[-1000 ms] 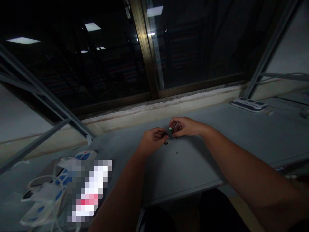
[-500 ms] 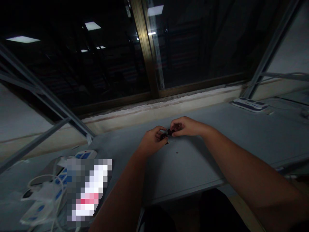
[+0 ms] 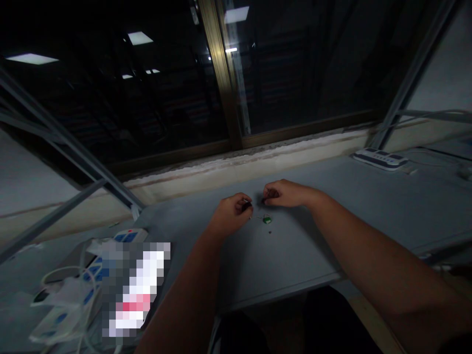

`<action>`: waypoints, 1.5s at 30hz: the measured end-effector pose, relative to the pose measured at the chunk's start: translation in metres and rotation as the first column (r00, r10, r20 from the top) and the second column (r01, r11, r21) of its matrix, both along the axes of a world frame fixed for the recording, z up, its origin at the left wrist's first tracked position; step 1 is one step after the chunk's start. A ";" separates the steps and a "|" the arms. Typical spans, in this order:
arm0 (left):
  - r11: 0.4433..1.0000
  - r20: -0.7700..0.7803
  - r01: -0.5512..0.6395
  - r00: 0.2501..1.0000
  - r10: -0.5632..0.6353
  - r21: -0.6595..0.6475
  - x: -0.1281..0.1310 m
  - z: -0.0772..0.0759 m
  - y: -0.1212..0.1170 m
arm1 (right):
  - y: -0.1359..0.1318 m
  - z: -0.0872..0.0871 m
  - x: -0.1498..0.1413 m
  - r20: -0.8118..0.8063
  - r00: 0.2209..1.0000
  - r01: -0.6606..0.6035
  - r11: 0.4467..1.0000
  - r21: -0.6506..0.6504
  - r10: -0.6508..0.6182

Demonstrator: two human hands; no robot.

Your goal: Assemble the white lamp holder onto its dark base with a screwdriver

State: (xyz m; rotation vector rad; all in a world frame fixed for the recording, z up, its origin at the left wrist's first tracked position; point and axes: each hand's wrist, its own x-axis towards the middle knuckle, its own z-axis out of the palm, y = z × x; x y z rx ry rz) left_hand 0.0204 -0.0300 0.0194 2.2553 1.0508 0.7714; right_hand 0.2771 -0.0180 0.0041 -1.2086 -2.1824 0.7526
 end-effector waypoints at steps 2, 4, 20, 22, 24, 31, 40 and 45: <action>1.000 -0.017 -0.026 1.000 0.026 -0.006 0.000 0.002 0.000 | 0.000 0.000 -0.001 0.038 0.999 0.023 1.000 0.019 -0.024; 0.999 -0.036 -0.044 0.998 0.044 -0.019 0.001 0.004 -0.001 | -0.002 0.002 -0.003 0.065 0.997 0.038 0.999 0.036 -0.040; 0.998 -0.217 0.051 0.975 -0.042 0.036 -0.006 0.004 0.001 | -0.004 0.003 -0.007 0.121 0.992 0.011 0.996 0.085 -0.021; 0.996 -0.188 0.085 0.978 -0.087 -0.018 -0.007 0.001 0.002 | -0.004 0.003 -0.007 0.124 0.992 0.015 0.997 0.081 -0.025; 0.991 -0.162 0.119 0.979 -0.127 -0.060 -0.008 -0.001 0.002 | -0.004 0.003 -0.007 0.125 0.992 0.020 0.997 0.077 -0.030; 0.995 -0.173 0.095 0.980 -0.095 -0.013 -0.006 0.007 -0.001 | -0.007 0.006 -0.009 0.127 0.992 -0.004 0.998 0.066 -0.004; 0.963 -0.096 -0.110 0.986 0.137 0.245 -0.009 0.009 0.007 | -0.019 0.013 -0.019 0.200 0.979 -0.049 0.999 -0.015 0.051; 0.973 -0.079 -0.132 0.986 0.150 0.189 -0.010 0.008 0.009 | -0.025 0.006 -0.036 0.303 0.953 0.024 1.000 -0.010 -0.019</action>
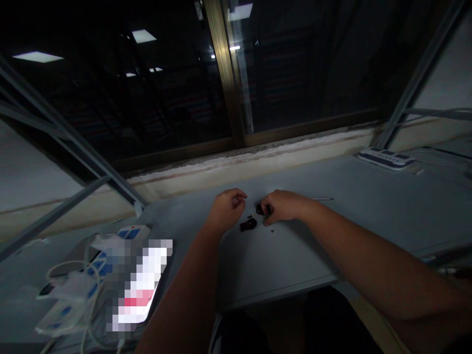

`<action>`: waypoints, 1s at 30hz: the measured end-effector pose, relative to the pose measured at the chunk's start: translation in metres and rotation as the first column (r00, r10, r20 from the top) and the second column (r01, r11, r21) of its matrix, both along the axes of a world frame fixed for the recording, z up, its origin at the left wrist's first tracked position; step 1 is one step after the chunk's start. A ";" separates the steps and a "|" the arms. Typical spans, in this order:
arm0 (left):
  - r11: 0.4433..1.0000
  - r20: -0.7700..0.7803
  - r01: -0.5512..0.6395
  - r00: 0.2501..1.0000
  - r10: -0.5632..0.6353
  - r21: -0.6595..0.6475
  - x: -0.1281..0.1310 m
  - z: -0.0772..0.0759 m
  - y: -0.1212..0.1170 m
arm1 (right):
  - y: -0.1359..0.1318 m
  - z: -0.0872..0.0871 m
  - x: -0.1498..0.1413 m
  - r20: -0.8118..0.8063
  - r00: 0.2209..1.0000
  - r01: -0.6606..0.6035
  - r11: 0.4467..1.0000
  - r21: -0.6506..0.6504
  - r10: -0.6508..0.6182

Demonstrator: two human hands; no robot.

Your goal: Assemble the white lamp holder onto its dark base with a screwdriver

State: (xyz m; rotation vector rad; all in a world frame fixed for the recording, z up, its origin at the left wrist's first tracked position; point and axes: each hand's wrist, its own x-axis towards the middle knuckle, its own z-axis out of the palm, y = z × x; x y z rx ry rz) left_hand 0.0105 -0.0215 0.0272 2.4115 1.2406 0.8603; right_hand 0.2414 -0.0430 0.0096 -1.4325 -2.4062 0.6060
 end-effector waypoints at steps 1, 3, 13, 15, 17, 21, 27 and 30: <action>1.000 0.006 0.005 1.000 -0.004 -0.011 0.000 0.000 0.000 | -0.001 -0.001 -0.001 0.009 1.000 0.003 1.000 0.001 -0.003; 1.000 0.013 0.016 1.000 -0.016 -0.023 0.000 0.000 -0.001 | -0.002 0.000 0.000 0.004 1.000 -0.006 1.000 0.003 0.006; 0.992 -0.016 0.098 0.995 -0.100 -0.075 0.003 0.000 -0.005 | 0.013 0.010 0.024 -0.178 0.976 0.146 0.984 0.102 -0.126; 0.990 -0.028 0.117 0.992 -0.119 -0.080 0.003 -0.002 -0.004 | 0.015 0.009 0.025 -0.180 0.975 0.155 0.980 0.124 -0.132; 0.986 -0.051 0.139 0.988 -0.144 -0.087 0.003 -0.004 -0.003 | 0.016 0.007 0.025 -0.158 0.981 0.132 0.982 0.136 -0.110; 0.975 -0.081 0.178 0.979 -0.189 -0.132 0.002 -0.007 -0.001 | 0.017 -0.001 0.023 -0.086 0.995 0.069 0.987 0.148 -0.056; 0.981 -0.061 0.106 0.991 -0.118 -0.164 0.000 -0.010 0.004 | 0.023 -0.016 0.015 -0.044 0.998 0.058 0.962 0.266 -0.048; 0.984 -0.044 0.087 0.995 -0.095 -0.153 -0.001 -0.011 0.006 | 0.028 -0.025 0.014 -0.036 0.999 0.043 0.961 0.274 -0.034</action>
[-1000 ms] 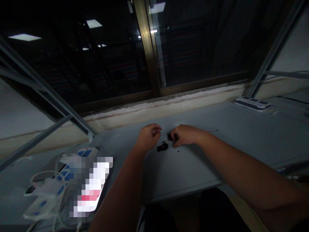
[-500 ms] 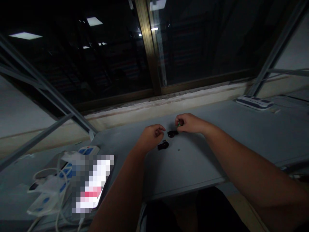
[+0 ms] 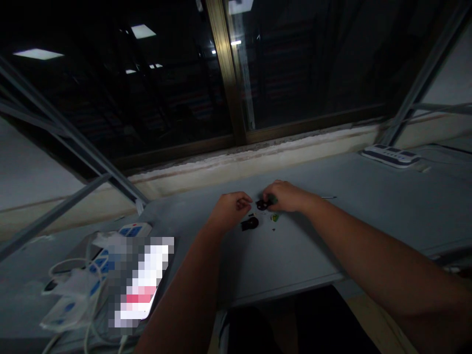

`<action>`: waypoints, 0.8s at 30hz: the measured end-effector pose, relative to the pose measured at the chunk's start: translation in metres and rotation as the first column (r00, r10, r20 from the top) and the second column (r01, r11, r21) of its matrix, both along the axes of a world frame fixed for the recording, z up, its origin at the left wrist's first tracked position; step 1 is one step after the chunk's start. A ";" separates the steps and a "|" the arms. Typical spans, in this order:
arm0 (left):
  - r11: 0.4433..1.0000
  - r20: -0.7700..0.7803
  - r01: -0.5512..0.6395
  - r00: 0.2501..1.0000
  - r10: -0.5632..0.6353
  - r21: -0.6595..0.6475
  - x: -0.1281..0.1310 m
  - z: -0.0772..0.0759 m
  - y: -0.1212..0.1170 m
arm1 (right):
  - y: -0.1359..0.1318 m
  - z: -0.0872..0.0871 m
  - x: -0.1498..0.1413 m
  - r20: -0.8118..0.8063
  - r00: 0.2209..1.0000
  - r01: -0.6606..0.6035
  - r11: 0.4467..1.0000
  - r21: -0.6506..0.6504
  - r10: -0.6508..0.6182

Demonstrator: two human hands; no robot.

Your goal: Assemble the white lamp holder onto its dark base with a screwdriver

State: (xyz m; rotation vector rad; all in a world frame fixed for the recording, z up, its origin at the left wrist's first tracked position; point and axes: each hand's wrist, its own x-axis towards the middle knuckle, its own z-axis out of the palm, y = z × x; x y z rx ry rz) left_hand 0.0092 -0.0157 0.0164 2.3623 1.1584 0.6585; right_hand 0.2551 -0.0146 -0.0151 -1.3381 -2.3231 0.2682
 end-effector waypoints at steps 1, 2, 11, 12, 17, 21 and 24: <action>1.000 0.001 -0.003 1.000 0.003 0.005 0.000 0.000 0.000 | 0.001 -0.002 0.000 -0.006 1.000 -0.003 1.000 0.001 0.003; 1.000 0.004 -0.005 1.000 0.005 0.010 0.000 -0.001 0.000 | 0.002 -0.002 0.001 -0.019 1.000 -0.007 1.000 0.006 0.007; 0.981 0.444 0.072 0.896 0.015 -0.180 0.010 0.000 -0.005 | -0.010 0.018 -0.011 -0.290 0.940 -0.135 0.976 0.172 0.181; 0.979 0.490 0.059 0.870 0.045 -0.195 0.010 0.001 -0.004 | -0.010 0.018 -0.013 -0.306 0.935 -0.122 0.974 0.190 0.177; 0.965 0.554 -0.202 0.791 0.260 -0.165 0.005 0.008 0.002 | 0.001 0.002 -0.018 -0.208 0.970 -0.083 0.978 0.190 0.123; 0.944 0.564 -0.272 0.756 0.330 -0.189 0.003 0.011 0.006 | 0.013 -0.009 -0.029 -0.030 0.994 -0.100 0.987 0.127 0.104; 0.925 0.606 -0.216 0.705 0.369 -0.312 0.003 0.008 0.008 | 0.016 -0.009 -0.039 0.059 0.997 -0.057 0.995 0.085 0.052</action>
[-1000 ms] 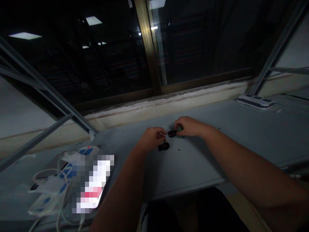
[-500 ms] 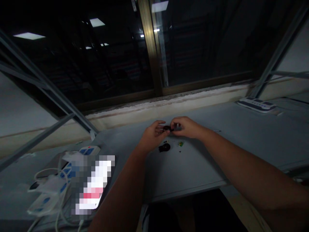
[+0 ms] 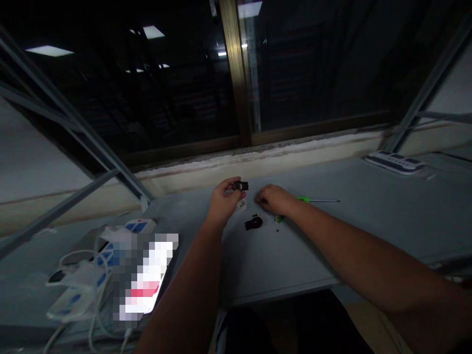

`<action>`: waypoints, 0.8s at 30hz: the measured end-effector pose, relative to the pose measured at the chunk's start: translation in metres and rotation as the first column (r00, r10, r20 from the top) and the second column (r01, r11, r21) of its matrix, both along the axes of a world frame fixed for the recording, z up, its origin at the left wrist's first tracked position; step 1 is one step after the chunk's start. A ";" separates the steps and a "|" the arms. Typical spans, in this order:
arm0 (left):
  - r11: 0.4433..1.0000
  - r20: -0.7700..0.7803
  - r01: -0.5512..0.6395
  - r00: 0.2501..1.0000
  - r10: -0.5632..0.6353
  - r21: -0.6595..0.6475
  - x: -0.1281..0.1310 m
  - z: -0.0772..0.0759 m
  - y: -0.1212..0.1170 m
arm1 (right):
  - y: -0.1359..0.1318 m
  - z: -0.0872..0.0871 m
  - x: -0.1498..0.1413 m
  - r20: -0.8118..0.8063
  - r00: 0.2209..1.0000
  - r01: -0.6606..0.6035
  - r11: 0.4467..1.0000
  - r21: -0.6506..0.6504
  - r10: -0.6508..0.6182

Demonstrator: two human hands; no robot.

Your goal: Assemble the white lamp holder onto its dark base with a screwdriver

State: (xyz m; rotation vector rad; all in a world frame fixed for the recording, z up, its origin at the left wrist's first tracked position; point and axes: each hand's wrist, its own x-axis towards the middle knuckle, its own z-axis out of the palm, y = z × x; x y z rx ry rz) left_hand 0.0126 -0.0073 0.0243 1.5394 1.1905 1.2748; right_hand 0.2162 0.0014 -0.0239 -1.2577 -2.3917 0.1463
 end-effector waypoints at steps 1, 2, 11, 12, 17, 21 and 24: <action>0.999 0.042 0.020 0.999 -0.019 -0.027 0.001 -0.001 0.001 | 0.000 0.001 -0.003 0.020 1.000 0.019 1.000 -0.010 -0.019; 0.998 0.082 0.047 0.996 -0.044 -0.045 0.001 -0.002 0.001 | -0.001 0.002 -0.004 0.035 0.999 0.035 0.999 -0.019 -0.034; 0.975 0.178 0.169 0.974 -0.143 -0.142 0.004 -0.002 -0.005 | -0.006 0.006 -0.001 -0.041 0.998 0.043 0.997 -0.057 -0.046; 0.974 0.173 0.177 0.973 -0.152 -0.142 0.004 -0.002 -0.006 | -0.005 0.005 0.002 -0.081 0.996 0.033 0.998 -0.051 -0.037; 0.970 0.069 0.217 0.975 -0.211 -0.105 0.003 -0.001 -0.006 | 0.002 0.002 0.021 -0.364 0.931 -0.006 0.999 -0.035 -0.007; 0.972 0.013 0.216 0.976 -0.215 -0.094 0.002 -0.002 -0.006 | 0.004 0.002 0.029 -0.571 0.821 -0.063 0.996 -0.069 0.012; 0.969 -0.056 0.244 0.967 -0.247 -0.048 0.002 -0.003 -0.007 | 0.005 0.004 0.028 -0.687 0.727 -0.105 0.991 -0.087 0.017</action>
